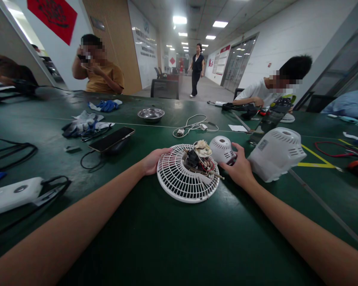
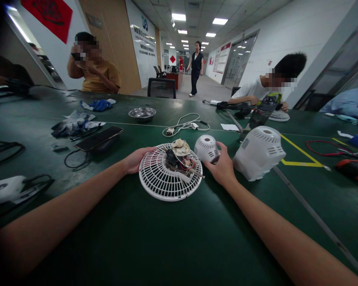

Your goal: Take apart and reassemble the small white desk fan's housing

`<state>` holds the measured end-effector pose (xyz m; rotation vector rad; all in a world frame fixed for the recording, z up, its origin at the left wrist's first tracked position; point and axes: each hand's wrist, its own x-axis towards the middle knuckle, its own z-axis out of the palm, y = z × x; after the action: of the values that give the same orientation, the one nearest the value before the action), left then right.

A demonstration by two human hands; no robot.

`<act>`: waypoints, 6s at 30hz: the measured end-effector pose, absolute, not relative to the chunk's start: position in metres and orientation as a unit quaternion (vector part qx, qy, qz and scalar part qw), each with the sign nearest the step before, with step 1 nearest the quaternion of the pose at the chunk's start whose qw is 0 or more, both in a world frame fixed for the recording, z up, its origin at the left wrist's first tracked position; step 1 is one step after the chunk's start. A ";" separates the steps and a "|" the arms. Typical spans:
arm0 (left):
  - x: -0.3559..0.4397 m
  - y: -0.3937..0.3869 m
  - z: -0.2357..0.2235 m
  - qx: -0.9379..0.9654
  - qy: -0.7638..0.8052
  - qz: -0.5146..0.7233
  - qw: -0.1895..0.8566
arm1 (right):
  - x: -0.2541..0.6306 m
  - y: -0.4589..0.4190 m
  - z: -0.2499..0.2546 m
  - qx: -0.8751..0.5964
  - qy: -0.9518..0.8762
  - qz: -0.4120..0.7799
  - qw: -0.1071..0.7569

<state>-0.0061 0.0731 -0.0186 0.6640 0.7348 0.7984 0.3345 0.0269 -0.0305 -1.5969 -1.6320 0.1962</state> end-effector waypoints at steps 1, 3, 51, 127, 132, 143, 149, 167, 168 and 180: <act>-0.006 0.073 -0.019 0.309 0.342 0.373 0.805 | 0.336 0.028 -0.031 -0.638 -0.626 0.112 0.434; -0.006 0.073 -0.020 0.309 0.341 0.375 0.805 | 0.336 0.029 -0.031 -0.621 -0.556 0.191 0.518; -0.005 0.072 -0.019 0.329 0.338 0.371 0.800 | 0.308 0.001 -0.005 -0.367 -0.306 0.663 0.577; 0.023 0.036 0.019 0.865 0.233 0.352 0.272 | 0.285 -0.023 -0.002 -0.384 -0.795 -0.022 0.469; 0.022 0.037 0.025 0.898 0.242 0.314 0.192 | 0.288 -0.023 -0.005 -0.379 -0.815 0.016 0.439; 0.021 0.036 0.030 0.893 0.256 0.287 0.236 | 0.290 -0.026 -0.008 -0.395 -0.797 0.085 0.450; 0.021 0.036 0.030 0.899 0.254 0.275 0.227 | 0.287 -0.027 -0.006 -0.380 -0.806 0.062 0.449; 0.022 0.036 0.028 0.885 0.240 0.290 0.273 | 0.278 -0.033 -0.002 -0.420 -0.787 0.105 0.439; 0.022 0.036 0.029 0.884 0.240 0.289 0.279 | 0.278 -0.033 -0.002 -0.420 -0.788 0.112 0.437; 0.020 0.035 0.032 0.876 0.251 0.278 0.303 | 0.281 -0.030 0.002 -0.422 -0.790 0.143 0.421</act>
<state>0.0202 0.0350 0.0316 2.3227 0.6660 0.7368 0.2814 -0.0295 0.0024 -1.0576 -1.9799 0.3586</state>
